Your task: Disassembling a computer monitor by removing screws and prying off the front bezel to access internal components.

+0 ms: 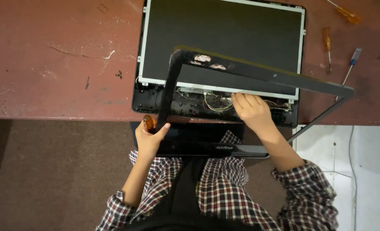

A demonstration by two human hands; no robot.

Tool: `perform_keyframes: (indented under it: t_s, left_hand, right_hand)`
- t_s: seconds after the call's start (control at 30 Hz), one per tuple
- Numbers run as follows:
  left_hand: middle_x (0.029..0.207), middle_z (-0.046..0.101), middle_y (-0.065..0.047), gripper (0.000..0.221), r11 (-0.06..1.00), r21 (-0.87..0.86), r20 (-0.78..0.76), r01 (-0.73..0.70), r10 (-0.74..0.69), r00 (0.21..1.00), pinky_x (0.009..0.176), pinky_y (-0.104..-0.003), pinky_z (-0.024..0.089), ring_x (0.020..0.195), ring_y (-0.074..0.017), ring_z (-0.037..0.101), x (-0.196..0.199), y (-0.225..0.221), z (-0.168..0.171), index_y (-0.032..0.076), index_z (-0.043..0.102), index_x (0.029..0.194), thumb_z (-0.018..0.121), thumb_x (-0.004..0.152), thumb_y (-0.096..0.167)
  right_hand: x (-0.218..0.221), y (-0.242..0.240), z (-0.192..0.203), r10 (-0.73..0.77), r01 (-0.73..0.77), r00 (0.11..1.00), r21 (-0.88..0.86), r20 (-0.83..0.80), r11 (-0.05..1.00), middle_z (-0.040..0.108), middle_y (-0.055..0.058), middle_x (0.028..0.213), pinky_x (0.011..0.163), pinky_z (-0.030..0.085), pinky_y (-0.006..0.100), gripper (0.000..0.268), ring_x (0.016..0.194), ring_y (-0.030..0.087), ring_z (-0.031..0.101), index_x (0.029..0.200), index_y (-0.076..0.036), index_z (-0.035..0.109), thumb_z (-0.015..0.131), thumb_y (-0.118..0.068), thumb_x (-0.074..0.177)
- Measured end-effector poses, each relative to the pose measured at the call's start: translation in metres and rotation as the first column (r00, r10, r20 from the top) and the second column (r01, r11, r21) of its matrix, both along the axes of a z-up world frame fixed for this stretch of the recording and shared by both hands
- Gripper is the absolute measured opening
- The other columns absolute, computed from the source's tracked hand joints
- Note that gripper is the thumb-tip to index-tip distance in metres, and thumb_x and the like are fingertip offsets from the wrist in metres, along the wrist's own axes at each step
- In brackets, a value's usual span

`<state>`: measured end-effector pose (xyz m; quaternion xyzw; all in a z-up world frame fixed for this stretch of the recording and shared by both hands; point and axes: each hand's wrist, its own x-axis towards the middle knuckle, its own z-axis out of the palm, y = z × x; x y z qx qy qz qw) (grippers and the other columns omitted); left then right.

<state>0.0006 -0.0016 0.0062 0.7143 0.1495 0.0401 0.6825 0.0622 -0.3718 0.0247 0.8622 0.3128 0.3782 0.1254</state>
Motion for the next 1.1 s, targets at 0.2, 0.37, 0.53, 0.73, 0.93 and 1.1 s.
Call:
perform_keyframes:
  t_s: [0.2, 0.37, 0.53, 0.73, 0.93, 1.1]
  left_hand:
    - [0.052, 0.052, -0.004, 0.039, 1.0, 0.024, 0.012, -0.007, 0.006, 1.0, 0.046, -0.023, 0.041, 0.046, -0.0103, 0.051, 0.001, 0.002, -0.011, 0.006, 0.058, 0.073, 0.097, 0.069, 0.01]
    - [0.052, 0.052, -0.005, 0.04, 0.999, 0.035, -0.004, -0.006, 0.006, 1.0, 0.046, -0.024, 0.041, 0.045, -0.0117, 0.052, -0.004, 0.0, -0.012, 0.007, 0.057, 0.073, 0.096, 0.069, 0.011]
    - [0.051, 0.053, -0.005, 0.043, 0.999, 0.04, -0.009, 0.001, -0.001, 1.0, 0.047, -0.024, 0.043, 0.043, -0.0119, 0.054, -0.005, 0.002, -0.012, 0.008, 0.056, 0.072, 0.098, 0.067, 0.014]
    - [0.053, 0.051, -0.003, 0.043, 0.999, 0.045, 0.017, -0.001, 0.001, 1.0, 0.049, -0.024, 0.038, 0.05, -0.009, 0.047, -0.004, 0.002, -0.013, 0.008, 0.056, 0.071, 0.098, 0.067, 0.013]
    - [0.056, 0.051, -0.003, 0.04, 0.996, 0.086, 0.0, -0.004, 0.004, 1.0, 0.052, -0.026, 0.037, 0.055, -0.0108, 0.045, -0.011, 0.007, -0.021, 0.008, 0.057, 0.073, 0.096, 0.068, 0.012]
    - [0.057, 0.054, -0.014, 0.04, 0.987, 0.158, -0.03, 0.037, -0.033, 0.999, 0.051, -0.033, 0.04, 0.053, -0.0188, 0.048, -0.007, 0.006, -0.01, 0.003, 0.058, 0.076, 0.095, 0.07, 0.017]
  right_hand:
    - [-0.02, 0.028, 0.013, -0.175, 0.145, 0.96, -0.145, -0.219, 0.979, 0.068, 0.008, 0.107, 0.071, 0.057, 0.021, 0.023, 0.093, 0.02, 0.073, 0.117, -0.009, 0.071, 0.061, -0.006, 0.096]
    - [-0.027, 0.045, 0.076, -0.173, 0.127, 0.866, -0.129, -0.468, 0.983, 0.07, 0.016, 0.116, 0.082, 0.06, 0.027, 0.04, 0.106, 0.027, 0.074, 0.133, -0.001, 0.063, 0.061, -0.003, 0.093]
    - [-0.013, 0.023, 0.047, -0.216, 0.179, 0.86, -0.123, -0.463, 0.976, 0.07, 0.0, 0.103, 0.075, 0.059, 0.022, 0.032, 0.093, 0.016, 0.076, 0.128, -0.016, 0.061, 0.06, -0.009, 0.097]
    - [-0.003, 0.028, 0.03, -0.039, 0.032, 0.943, -0.026, -0.33, 0.999, 0.068, 0.003, 0.102, 0.07, 0.057, 0.022, 0.009, 0.09, 0.019, 0.073, 0.106, -0.016, 0.067, 0.058, -0.016, 0.102]
    - [-0.014, 0.03, 0.087, 0.15, 0.022, 0.6, 0.204, -0.785, 0.979, 0.061, 0.03, 0.129, 0.109, 0.049, 0.044, 0.054, 0.124, 0.045, 0.061, 0.137, 0.01, 0.055, 0.052, 0.014, 0.084]
    - [-0.007, 0.02, 0.053, 0.055, -0.039, 0.842, 0.041, -0.536, 0.998, 0.069, 0.01, 0.108, 0.085, 0.059, 0.028, 0.026, 0.102, 0.025, 0.073, 0.122, -0.006, 0.065, 0.057, -0.003, 0.098]
